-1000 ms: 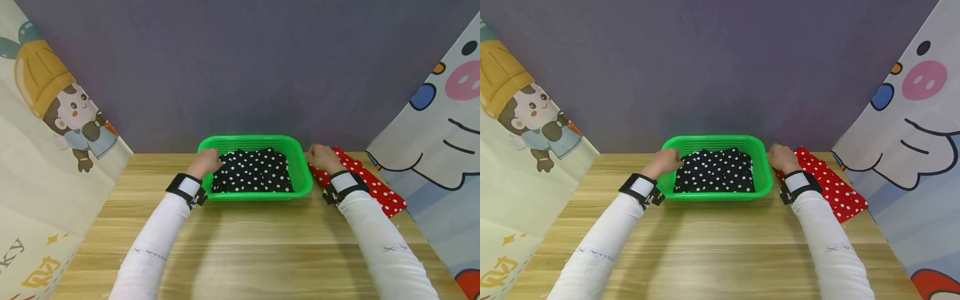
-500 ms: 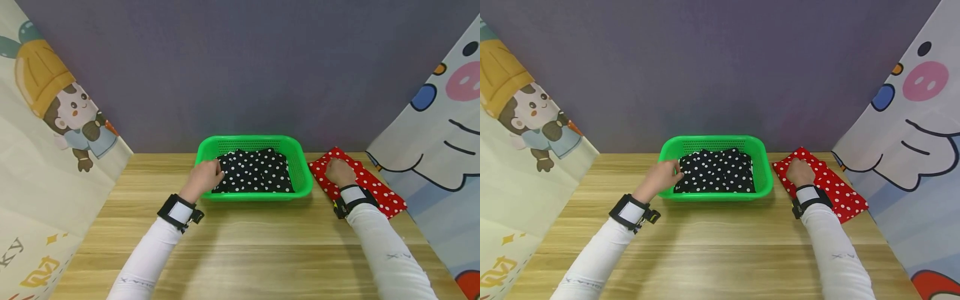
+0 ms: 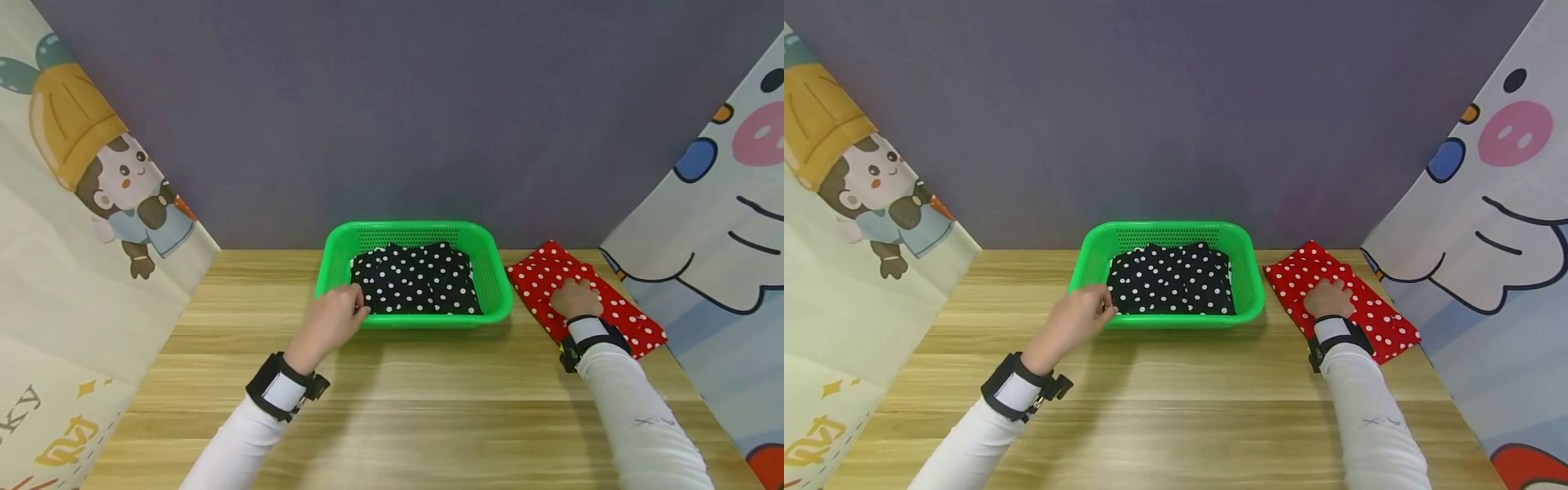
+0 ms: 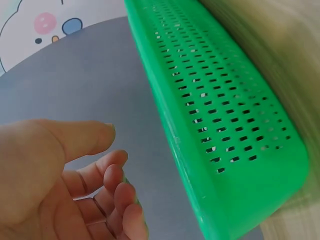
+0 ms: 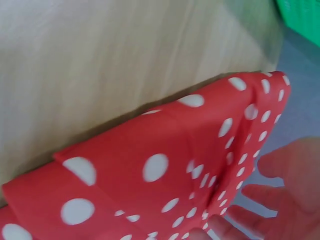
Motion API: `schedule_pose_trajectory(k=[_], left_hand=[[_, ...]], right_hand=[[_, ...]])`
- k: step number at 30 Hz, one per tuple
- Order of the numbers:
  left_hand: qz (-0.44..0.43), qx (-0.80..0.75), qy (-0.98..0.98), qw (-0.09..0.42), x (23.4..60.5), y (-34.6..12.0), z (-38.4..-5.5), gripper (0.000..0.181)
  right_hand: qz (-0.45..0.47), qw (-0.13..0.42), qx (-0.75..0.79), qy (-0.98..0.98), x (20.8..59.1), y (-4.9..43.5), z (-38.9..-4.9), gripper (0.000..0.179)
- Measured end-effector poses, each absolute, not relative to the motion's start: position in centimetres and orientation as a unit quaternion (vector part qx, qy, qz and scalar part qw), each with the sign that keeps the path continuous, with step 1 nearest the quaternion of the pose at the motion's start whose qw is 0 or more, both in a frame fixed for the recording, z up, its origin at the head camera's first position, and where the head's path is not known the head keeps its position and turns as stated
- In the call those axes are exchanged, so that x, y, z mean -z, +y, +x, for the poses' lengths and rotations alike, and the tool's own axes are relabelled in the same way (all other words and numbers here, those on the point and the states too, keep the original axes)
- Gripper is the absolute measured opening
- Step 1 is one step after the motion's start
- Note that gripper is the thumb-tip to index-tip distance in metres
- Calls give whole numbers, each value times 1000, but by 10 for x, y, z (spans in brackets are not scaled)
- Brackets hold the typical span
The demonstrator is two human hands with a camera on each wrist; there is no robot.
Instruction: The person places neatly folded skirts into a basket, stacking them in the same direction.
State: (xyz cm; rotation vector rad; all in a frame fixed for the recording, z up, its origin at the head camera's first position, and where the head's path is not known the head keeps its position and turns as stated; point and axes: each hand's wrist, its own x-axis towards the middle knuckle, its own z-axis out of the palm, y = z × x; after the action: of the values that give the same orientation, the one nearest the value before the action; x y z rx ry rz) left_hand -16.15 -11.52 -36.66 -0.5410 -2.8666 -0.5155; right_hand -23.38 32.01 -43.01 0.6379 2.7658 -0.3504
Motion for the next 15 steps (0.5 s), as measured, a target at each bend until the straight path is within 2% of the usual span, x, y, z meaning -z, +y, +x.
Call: schedule_pose_trajectory(k=[7, 11, 15], left_hand=[[-201, 158, -959, 122, 379, -118, -144, 15], [-206, 161, -959, 110, 390, -118, -136, 17], [-199, 161, -963, 90, 401, -116, -129, 16]], right_hand=[[217, 173, 114, 954, 437, 325, -225, 58], [209, 187, 116, 953, 443, 327, -222, 61], [200, 192, 115, 954, 447, 329, -219, 57]])
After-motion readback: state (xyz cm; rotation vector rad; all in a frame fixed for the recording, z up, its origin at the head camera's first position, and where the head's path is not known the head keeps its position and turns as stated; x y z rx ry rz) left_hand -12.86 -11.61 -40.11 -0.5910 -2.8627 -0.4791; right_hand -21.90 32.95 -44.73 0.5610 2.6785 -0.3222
